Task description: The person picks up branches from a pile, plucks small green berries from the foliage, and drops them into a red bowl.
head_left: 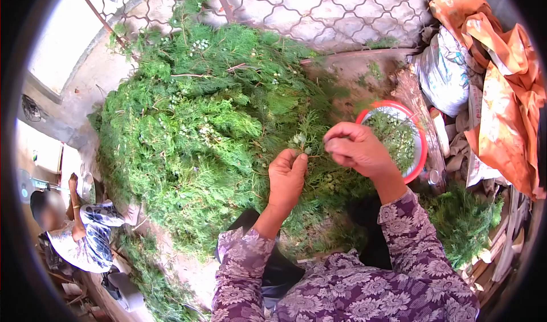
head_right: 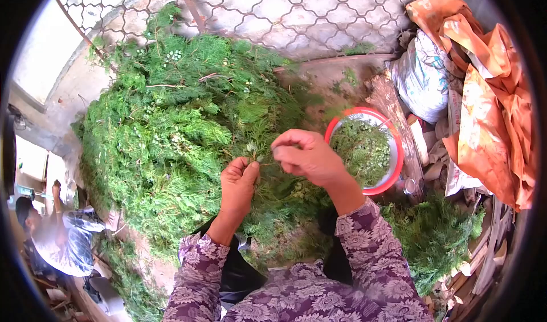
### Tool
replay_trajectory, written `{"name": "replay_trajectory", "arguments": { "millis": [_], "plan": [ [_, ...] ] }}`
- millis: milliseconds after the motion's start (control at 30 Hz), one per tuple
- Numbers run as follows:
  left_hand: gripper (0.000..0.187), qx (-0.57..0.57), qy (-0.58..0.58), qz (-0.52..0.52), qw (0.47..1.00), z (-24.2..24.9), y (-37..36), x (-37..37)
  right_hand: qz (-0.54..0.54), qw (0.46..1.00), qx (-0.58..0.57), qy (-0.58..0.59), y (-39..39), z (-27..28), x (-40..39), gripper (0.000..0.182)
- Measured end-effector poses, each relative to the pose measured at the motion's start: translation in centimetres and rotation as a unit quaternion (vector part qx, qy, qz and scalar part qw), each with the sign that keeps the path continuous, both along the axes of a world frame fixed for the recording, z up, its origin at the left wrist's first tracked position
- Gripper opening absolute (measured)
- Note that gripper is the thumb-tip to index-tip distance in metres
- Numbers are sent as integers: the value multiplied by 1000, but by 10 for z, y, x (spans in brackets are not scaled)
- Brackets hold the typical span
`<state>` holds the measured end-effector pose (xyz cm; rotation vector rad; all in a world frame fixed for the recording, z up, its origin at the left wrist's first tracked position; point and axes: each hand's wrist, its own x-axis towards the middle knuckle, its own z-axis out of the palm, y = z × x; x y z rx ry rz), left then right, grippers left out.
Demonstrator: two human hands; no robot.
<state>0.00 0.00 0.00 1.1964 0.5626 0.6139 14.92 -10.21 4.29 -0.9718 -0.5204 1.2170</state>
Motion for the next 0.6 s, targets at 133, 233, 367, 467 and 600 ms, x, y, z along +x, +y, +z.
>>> {"name": "replay_trajectory", "arguments": {
  "millis": [133,233,367,467,600],
  "plan": [
    [11,24,11,-33,999,3,-8,5,-10,978,-77,-193,2,-2,-7,18],
    [11,39,-4,-54,998,1,-7,5,-3,962,-71,-264,4,-10,-6,17],
    [10,48,-24,-87,995,-1,-7,3,31,972,-98,-213,0,-10,-6,21],
    [10,-23,-38,-102,994,8,-8,2,45,983,-108,-140,-1,-6,-9,18],
    [10,-44,-59,-98,992,15,-4,1,71,995,-73,2,-3,-10,-5,10]
  ]
}}
